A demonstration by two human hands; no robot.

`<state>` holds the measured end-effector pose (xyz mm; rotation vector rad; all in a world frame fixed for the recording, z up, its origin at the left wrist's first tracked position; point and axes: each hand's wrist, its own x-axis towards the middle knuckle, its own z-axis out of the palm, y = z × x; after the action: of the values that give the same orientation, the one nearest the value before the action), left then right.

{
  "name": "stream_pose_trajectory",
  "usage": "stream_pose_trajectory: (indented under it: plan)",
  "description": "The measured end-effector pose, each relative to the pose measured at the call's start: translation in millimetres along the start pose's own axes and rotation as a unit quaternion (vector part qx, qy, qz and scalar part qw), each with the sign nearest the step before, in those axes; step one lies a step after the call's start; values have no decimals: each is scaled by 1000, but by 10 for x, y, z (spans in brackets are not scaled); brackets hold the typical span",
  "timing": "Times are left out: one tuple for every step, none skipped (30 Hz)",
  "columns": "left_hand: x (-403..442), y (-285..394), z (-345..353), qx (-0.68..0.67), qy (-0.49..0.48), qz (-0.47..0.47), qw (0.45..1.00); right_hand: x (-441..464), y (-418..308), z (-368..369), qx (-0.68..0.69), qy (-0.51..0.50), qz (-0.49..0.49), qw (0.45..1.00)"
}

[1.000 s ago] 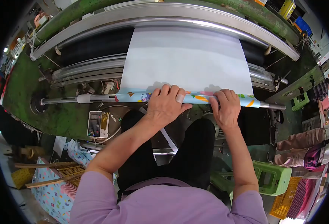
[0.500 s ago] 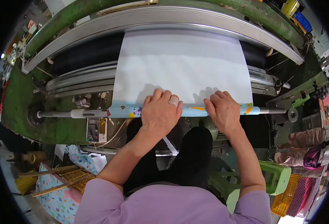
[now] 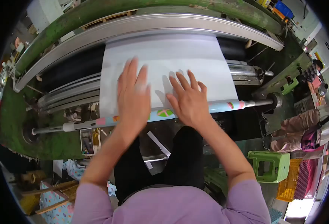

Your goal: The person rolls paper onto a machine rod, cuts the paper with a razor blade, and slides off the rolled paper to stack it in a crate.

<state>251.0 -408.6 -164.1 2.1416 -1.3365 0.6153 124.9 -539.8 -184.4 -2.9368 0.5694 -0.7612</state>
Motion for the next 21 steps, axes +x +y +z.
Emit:
stream_pose_trajectory:
  plan:
    - [-361,212,-108,33,-26,-19,999,64,46,105,-14,5,-6,1000]
    - [-652,364,-198,71,-52,-38,995,169,74,215,-26,13,-13,999]
    - [-645,339,-164,70,-52,-31,996,366,119,324,-27,17,-7,999]
    - [-675,310,-101,77,-58,-31,995,577,180,413,-33,28,-7,999]
    - [-693,299,-19,82,-61,-36,994,659,250,447,-42,38,-13,998]
    - [-666,310,40,85,-61,-42,994,620,309,371,-50,37,-11,998]
    - [-557,299,70,78,-57,-33,995,601,386,240,-57,71,3,996]
    - [-444,264,68,66,-51,-35,996,548,428,111,-60,102,17,993]
    - [-320,207,62,55,-46,-37,997,494,442,-16,-61,133,31,989]
    - [-180,153,84,44,-35,-42,998,115,312,-183,-57,83,37,994]
    - [-67,82,99,44,-33,-42,998,-298,133,-304,-49,29,40,998]
    - [60,-13,111,52,-15,-22,998,-349,124,-291,-49,33,34,998]
    - [137,-104,97,62,-2,-4,998,-388,109,-238,-26,30,27,999]
    - [160,-161,54,73,8,18,997,-412,90,-185,-1,26,24,999]
    - [-1,-118,-68,82,12,12,997,-307,139,-142,0,35,19,999]
    - [-314,-36,-213,94,23,0,995,-102,211,-88,-26,59,35,997]
    - [-698,110,-204,72,-20,-39,996,84,251,-36,-47,76,51,995]
    - [-976,233,-90,47,-67,-78,994,219,259,-3,-66,90,72,991]
    - [-1037,236,53,67,-83,-74,992,381,305,-17,-58,92,59,992]
    - [-1056,233,133,86,-94,-71,989,578,388,-77,-53,160,28,985]
    - [-930,223,88,95,-79,-79,989,765,439,-157,-47,233,-5,971]
